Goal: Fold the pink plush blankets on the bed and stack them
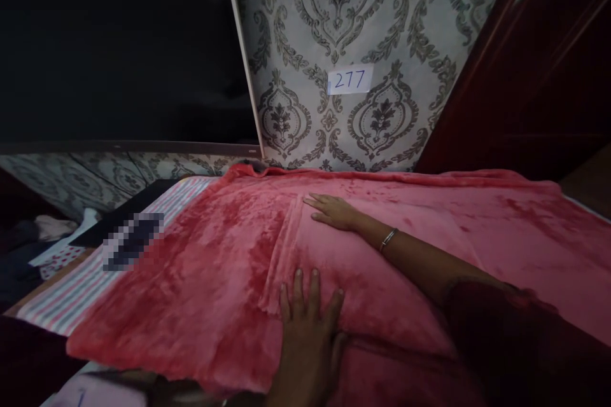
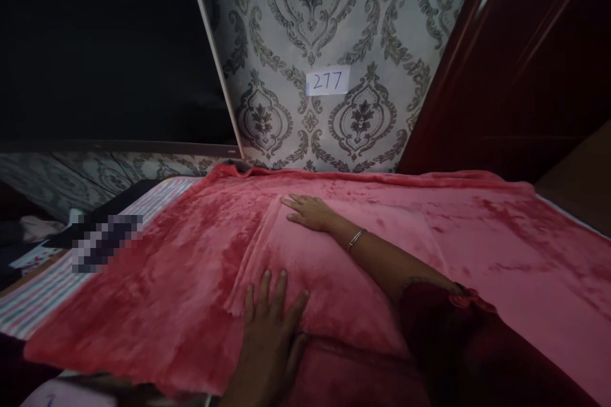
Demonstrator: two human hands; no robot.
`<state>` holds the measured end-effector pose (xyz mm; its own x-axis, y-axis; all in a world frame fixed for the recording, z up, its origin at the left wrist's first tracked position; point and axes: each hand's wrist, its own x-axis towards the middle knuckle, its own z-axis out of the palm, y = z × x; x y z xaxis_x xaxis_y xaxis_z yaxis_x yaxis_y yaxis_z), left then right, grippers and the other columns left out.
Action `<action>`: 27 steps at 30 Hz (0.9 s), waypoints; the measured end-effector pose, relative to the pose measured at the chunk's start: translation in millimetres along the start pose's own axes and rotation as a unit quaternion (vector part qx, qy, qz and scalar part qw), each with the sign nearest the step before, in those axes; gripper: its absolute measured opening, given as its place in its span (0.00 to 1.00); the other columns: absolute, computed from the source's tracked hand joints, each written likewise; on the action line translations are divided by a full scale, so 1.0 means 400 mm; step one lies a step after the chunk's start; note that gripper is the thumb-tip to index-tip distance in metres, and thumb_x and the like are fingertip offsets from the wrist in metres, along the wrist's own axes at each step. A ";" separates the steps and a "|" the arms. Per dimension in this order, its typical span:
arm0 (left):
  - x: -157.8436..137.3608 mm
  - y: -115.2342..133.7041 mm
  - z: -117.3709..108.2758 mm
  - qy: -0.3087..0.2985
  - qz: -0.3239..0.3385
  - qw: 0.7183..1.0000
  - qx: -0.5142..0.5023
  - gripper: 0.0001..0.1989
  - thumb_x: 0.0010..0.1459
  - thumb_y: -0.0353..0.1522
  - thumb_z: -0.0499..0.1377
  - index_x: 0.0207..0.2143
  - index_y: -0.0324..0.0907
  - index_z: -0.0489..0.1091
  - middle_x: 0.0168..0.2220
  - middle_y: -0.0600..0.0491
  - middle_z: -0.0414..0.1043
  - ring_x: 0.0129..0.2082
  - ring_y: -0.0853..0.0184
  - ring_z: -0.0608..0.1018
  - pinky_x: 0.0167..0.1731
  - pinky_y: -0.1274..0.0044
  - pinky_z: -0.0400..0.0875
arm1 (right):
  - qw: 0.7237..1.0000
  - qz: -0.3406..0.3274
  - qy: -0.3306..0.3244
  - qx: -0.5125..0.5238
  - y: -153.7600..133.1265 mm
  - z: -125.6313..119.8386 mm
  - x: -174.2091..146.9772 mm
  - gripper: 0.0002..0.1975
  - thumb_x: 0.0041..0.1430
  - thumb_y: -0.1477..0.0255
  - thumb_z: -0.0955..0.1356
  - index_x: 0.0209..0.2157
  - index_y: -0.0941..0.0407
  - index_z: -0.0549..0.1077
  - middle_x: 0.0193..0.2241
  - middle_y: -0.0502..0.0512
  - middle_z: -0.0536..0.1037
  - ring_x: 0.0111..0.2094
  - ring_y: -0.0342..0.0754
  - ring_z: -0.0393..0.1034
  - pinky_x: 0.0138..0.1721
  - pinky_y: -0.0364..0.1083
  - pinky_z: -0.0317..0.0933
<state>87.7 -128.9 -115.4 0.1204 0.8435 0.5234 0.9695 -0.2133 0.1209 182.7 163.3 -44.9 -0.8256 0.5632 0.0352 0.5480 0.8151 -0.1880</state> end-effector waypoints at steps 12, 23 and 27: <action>0.012 -0.013 -0.013 0.019 0.012 1.000 -0.001 0.32 0.58 0.42 0.64 0.65 0.53 0.64 0.73 0.45 0.46 0.72 0.41 0.47 0.65 0.44 0.44 | 1.000 0.029 -0.001 -0.001 -0.034 -0.034 -0.016 0.33 0.72 0.54 0.56 0.73 0.48 0.47 0.72 0.59 0.47 0.71 0.60 0.46 0.67 0.63 0.46; 0.050 0.028 -0.048 0.032 0.044 0.998 0.021 0.30 0.63 0.33 0.56 0.67 0.44 0.60 0.71 0.41 0.54 0.72 0.46 0.50 0.66 0.47 0.46 | 0.997 -0.024 0.014 0.065 -0.085 -0.071 -0.379 0.30 0.71 0.52 0.58 0.70 0.45 0.57 0.72 0.56 0.48 0.72 0.61 0.37 0.68 0.68 0.34; 0.115 0.164 -0.050 -0.058 0.189 0.979 -0.041 0.29 0.65 0.38 0.56 0.66 0.43 0.62 0.69 0.41 0.58 0.71 0.49 0.56 0.66 0.49 0.50 | 0.998 0.021 0.029 0.048 -0.015 -0.072 -0.497 0.29 0.71 0.54 0.58 0.70 0.47 0.58 0.72 0.58 0.48 0.72 0.61 0.38 0.67 0.69 0.33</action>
<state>152.4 -114.1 -66.6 0.4953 0.7465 0.4443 0.8313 -0.5558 0.0072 347.2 50.5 -22.5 -0.7921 0.6050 0.0812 0.5634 0.7758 -0.2843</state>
